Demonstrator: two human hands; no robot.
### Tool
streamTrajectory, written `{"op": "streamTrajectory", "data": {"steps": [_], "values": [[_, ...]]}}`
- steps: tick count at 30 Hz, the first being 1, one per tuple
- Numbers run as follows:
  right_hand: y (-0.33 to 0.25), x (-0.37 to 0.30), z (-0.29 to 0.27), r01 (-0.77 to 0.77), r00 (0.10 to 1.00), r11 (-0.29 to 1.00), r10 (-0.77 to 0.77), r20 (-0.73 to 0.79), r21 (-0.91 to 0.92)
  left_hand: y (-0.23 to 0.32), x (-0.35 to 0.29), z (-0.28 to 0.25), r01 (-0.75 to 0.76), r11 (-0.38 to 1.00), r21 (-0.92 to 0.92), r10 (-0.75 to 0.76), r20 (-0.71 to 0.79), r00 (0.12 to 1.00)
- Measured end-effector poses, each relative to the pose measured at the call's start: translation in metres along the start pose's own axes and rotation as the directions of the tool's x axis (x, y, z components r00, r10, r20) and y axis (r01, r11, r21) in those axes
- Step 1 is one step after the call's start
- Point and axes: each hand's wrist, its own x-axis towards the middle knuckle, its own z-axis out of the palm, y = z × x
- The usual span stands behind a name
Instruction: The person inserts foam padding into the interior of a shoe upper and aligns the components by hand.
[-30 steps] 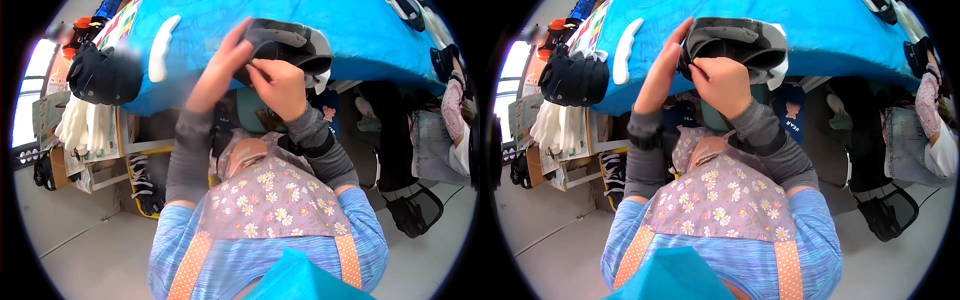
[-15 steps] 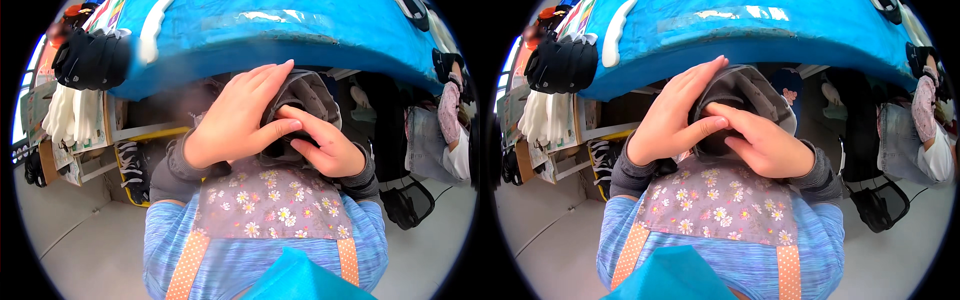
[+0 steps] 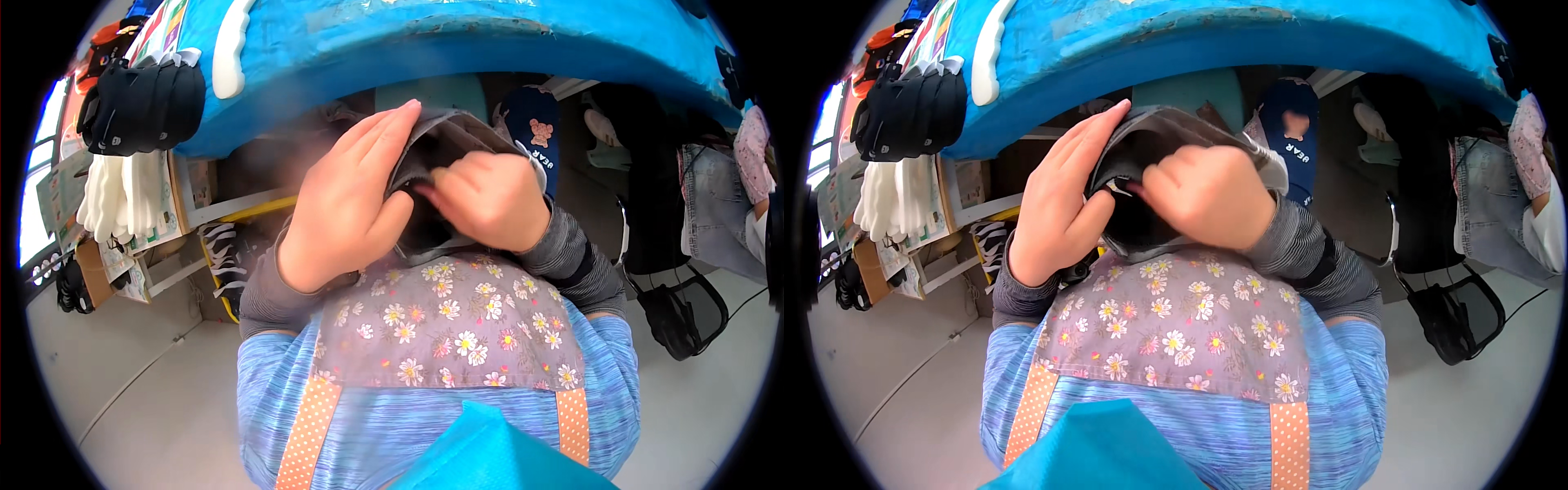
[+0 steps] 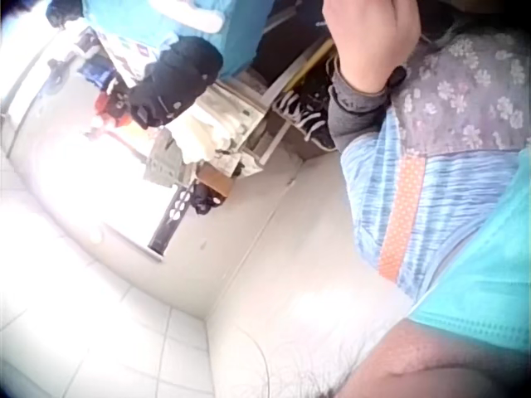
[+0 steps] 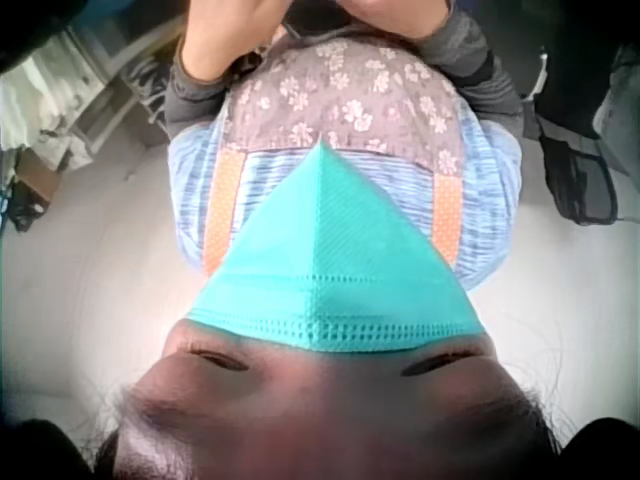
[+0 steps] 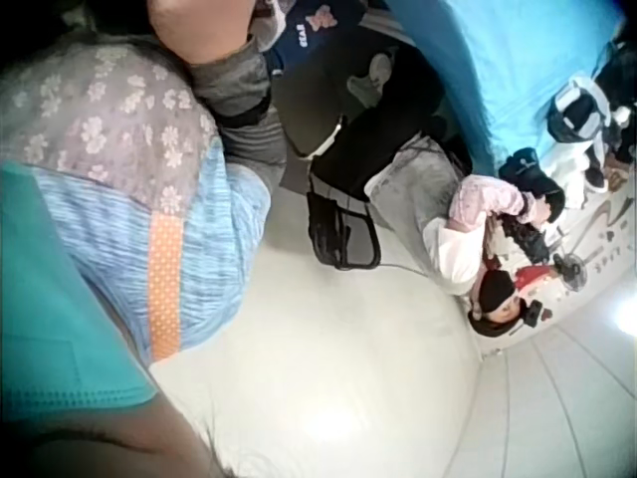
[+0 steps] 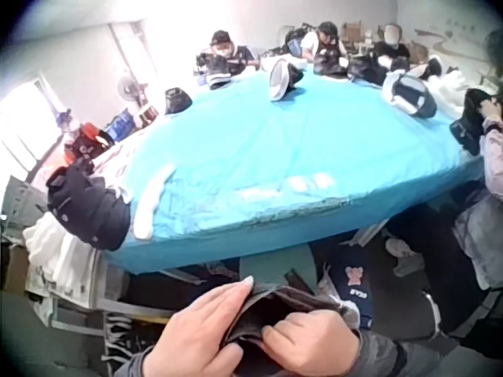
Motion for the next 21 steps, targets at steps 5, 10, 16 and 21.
{"op": "streamTrajectory", "data": {"steps": [5, 10, 16, 21], "values": [[0.002, 0.006, -0.004, -0.055, 0.988, 0.997, 0.061, -0.144, 0.050, 0.000, -0.004, 0.001, -0.004, 0.999, -0.049, 0.005, 0.020, 1.000], [-0.001, 0.008, 0.002, -0.127, 0.965, 0.990, 0.138, -0.222, 0.063, 0.001, -0.003, 0.005, -0.024, 1.000, 0.011, 0.024, 0.025, 0.999], [0.000, 0.011, -0.001, -0.143, 0.970, 0.989, 0.149, -0.192, 0.046, 0.004, -0.004, 0.002, -0.001, 0.998, 0.067, 0.000, 0.022, 1.000], [-0.011, 0.007, -0.029, -0.340, 0.931, 0.940, 0.342, -0.124, 0.036, 0.011, 0.006, -0.007, 0.003, 0.995, 0.097, 0.000, -0.029, 1.000]]}}
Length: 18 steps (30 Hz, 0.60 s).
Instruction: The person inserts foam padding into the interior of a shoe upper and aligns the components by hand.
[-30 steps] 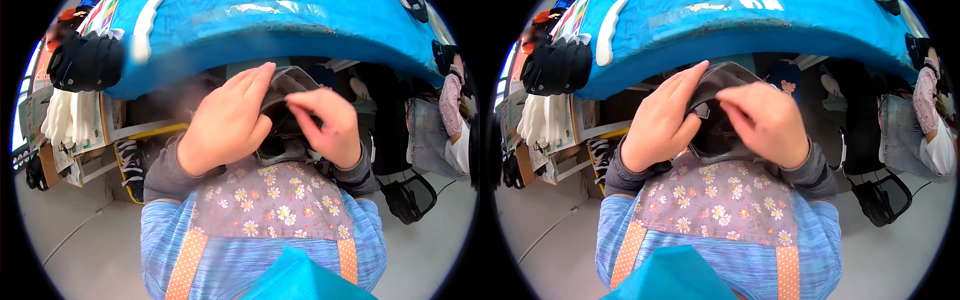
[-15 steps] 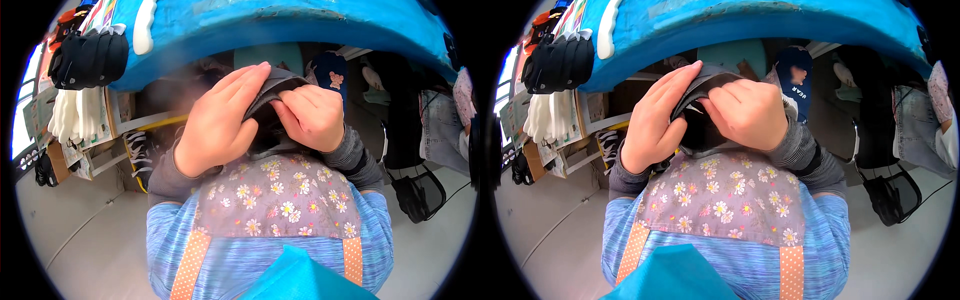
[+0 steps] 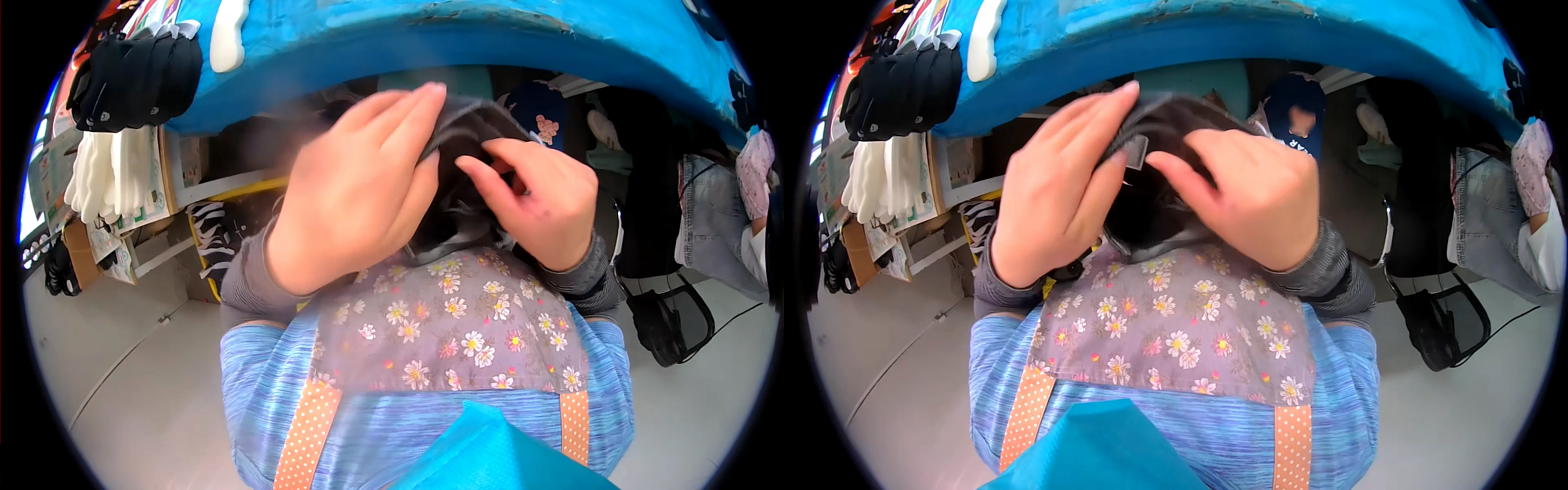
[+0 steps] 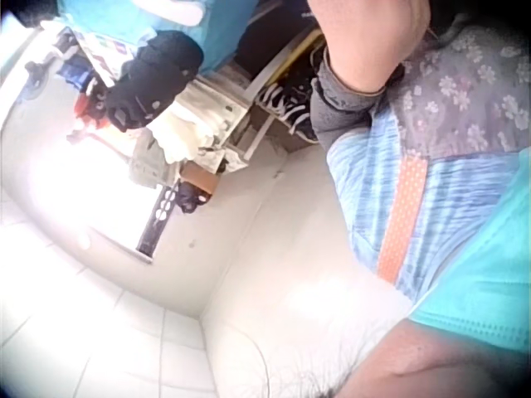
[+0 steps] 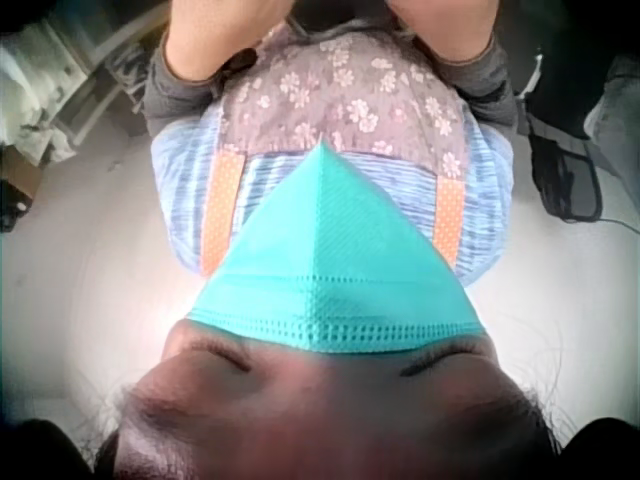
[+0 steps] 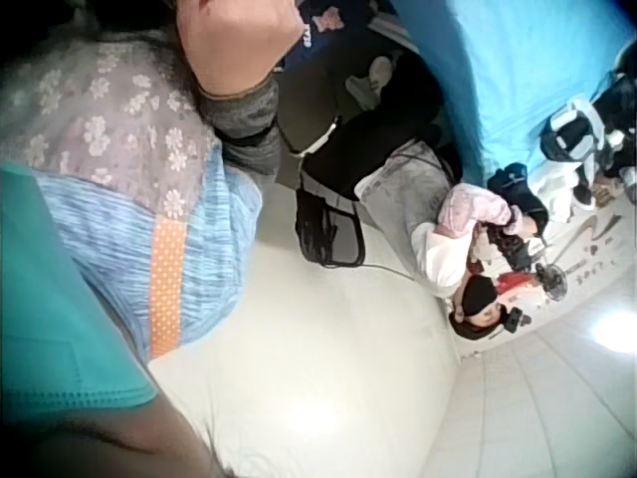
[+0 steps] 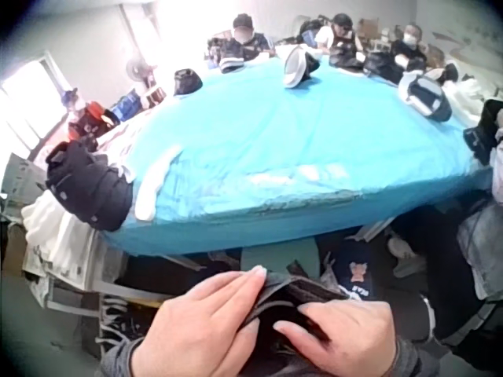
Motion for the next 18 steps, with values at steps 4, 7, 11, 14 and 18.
{"op": "streamTrajectory", "data": {"steps": [4, 7, 11, 14, 18], "values": [[0.002, -0.003, -0.026, -0.214, 0.971, 0.977, 0.211, 0.111, 0.018, 0.016, 0.030, 0.000, -0.063, 0.995, 0.072, 0.072, -0.141, 0.987], [-0.008, -0.001, -0.051, -0.314, 0.949, 0.948, 0.311, 0.056, 0.052, 0.024, 0.044, -0.005, -0.077, 0.996, -0.040, 0.071, -0.129, 0.989], [-0.005, 0.001, -0.046, -0.276, 0.961, 0.960, 0.277, -0.021, 0.043, 0.031, 0.044, -0.010, -0.051, 0.994, -0.096, 0.045, -0.059, 0.997], [0.017, -0.003, -0.014, -0.029, 0.996, 0.999, 0.026, 0.086, 0.034, 0.026, 0.024, -0.007, 0.008, 1.000, -0.007, -0.008, 0.059, 0.998], [0.049, 0.001, 0.035, 0.329, 0.943, 0.941, -0.331, 0.018, 0.082, 0.009, 0.004, -0.004, 0.092, 0.990, 0.106, -0.102, 0.096, 0.990]]}}
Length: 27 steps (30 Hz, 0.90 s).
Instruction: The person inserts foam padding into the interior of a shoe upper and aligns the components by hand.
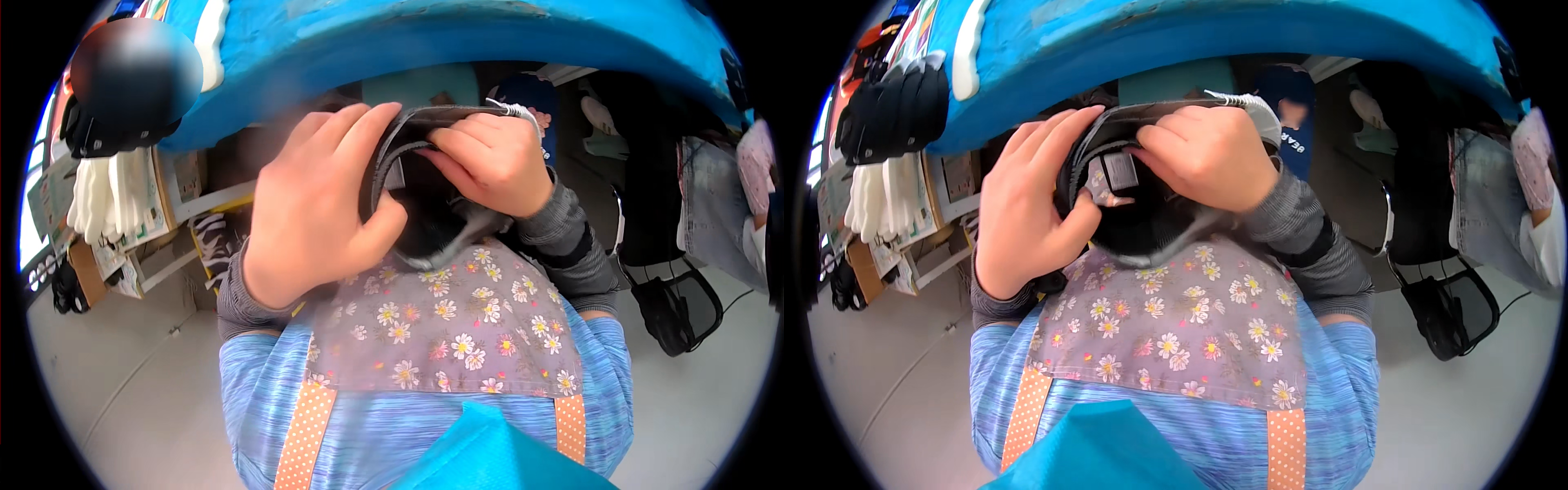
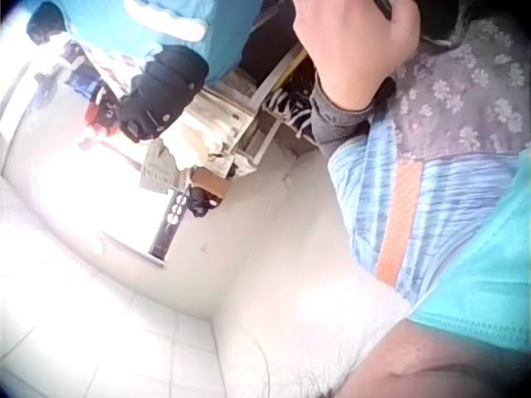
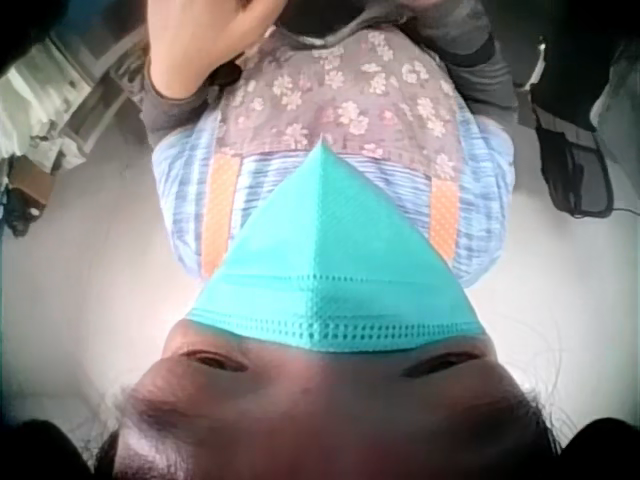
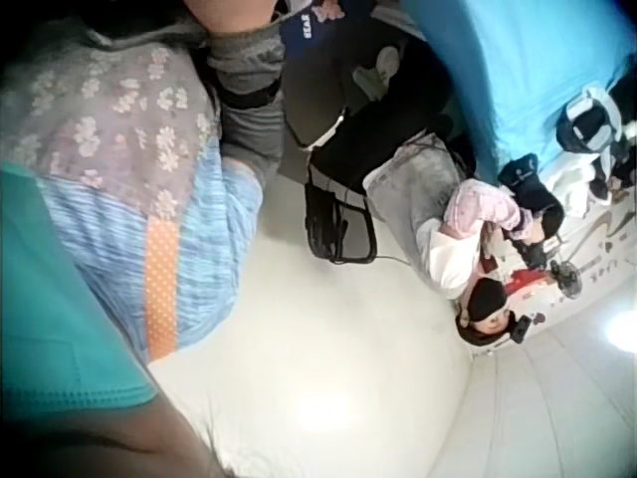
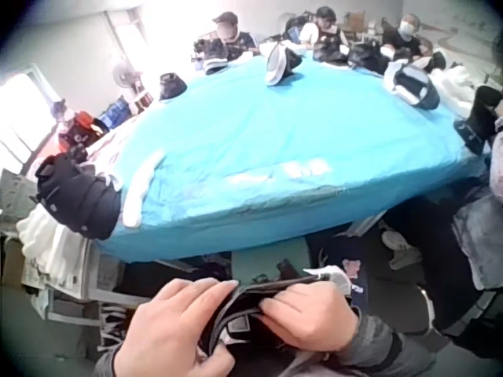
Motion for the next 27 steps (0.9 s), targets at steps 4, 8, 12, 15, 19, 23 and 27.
{"op": "streamTrajectory", "data": {"steps": [4, 8, 12, 15, 19, 23, 27], "values": [[-0.006, 0.004, 0.038, 0.034, 0.999, 0.999, -0.034, -0.025, 0.006, -0.029, -0.026, 0.022, 0.055, 0.995, -0.085, -0.057, -0.027, 0.998], [-0.025, 0.004, 0.058, -0.053, 0.997, 0.991, 0.046, 0.064, 0.121, -0.048, -0.052, 0.029, 0.084, 0.992, -0.091, -0.086, -0.027, 0.996], [-0.036, 0.006, 0.062, 0.058, 0.981, 0.991, -0.079, 0.178, 0.117, -0.057, -0.065, 0.034, 0.191, 0.978, -0.081, -0.195, -0.037, 0.980], [-0.050, -0.002, 0.061, 0.166, 0.968, 0.983, -0.176, 0.177, 0.072, -0.067, -0.068, 0.038, 0.189, 0.978, -0.086, -0.193, -0.041, 0.980], [-0.044, 0.007, 0.060, 0.118, 0.992, 0.993, -0.119, 0.032, 0.031, -0.064, -0.068, 0.040, 0.130, 0.986, -0.102, -0.134, -0.028, 0.991], [-0.048, 0.013, 0.058, 0.033, 0.999, 0.999, -0.033, -0.014, 0.020, -0.062, -0.063, 0.039, 0.080, 0.992, -0.098, -0.084, -0.033, 0.996], [-0.039, 0.018, 0.057, 0.005, 1.000, 1.000, -0.005, -0.022, -0.013, -0.059, -0.056, 0.033, 0.122, 0.992, -0.026, -0.121, 0.021, 0.992]]}}
